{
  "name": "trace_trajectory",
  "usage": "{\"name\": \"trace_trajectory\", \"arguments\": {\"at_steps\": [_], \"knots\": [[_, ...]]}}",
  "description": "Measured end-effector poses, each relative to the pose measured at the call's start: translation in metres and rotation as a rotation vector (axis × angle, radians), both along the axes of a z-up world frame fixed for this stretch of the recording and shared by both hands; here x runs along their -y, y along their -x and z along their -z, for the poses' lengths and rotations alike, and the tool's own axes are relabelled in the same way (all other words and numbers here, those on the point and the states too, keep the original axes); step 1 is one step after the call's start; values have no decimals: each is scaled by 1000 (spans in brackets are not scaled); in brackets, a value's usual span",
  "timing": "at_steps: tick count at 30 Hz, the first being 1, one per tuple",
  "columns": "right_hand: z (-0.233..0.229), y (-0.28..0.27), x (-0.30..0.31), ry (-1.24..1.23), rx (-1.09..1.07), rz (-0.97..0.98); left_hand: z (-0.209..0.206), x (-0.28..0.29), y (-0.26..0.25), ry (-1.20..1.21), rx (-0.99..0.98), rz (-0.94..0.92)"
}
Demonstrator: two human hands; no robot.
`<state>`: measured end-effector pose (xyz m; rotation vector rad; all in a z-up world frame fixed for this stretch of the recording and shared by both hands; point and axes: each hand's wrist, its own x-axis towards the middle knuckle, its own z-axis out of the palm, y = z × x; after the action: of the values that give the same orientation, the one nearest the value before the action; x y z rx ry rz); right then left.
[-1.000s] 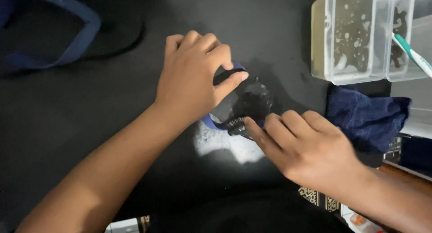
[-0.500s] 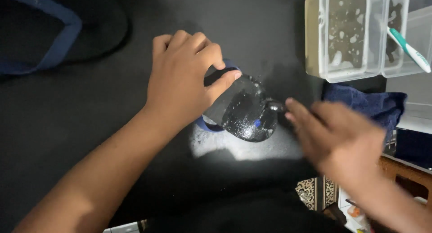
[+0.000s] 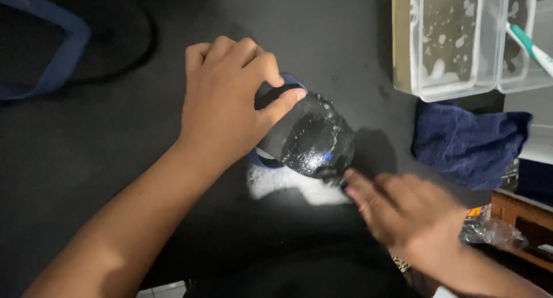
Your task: Hand-cleaning a pair of flip-flops using a toothbrush and soapy water on a workbench.
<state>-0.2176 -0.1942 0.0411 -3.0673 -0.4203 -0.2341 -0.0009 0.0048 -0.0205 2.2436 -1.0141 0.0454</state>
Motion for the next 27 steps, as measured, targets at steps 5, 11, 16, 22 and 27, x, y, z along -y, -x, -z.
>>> {"name": "trace_trajectory", "arguments": {"at_steps": [5,11,16,22,27], "knots": [[4,0,11,52,26,111,3,0,1,2,29,-1],[7,-4,21,60,75,74,7,-1,1,21,64,7],[2,-6,18,178,6,-2,6,0,2,31,43,-2],[-15,-27,7,246,68,-11,4,0,3,29,27,1],[-7,-38,28,419,5,52,5,-1,3,27,51,-5]]}}
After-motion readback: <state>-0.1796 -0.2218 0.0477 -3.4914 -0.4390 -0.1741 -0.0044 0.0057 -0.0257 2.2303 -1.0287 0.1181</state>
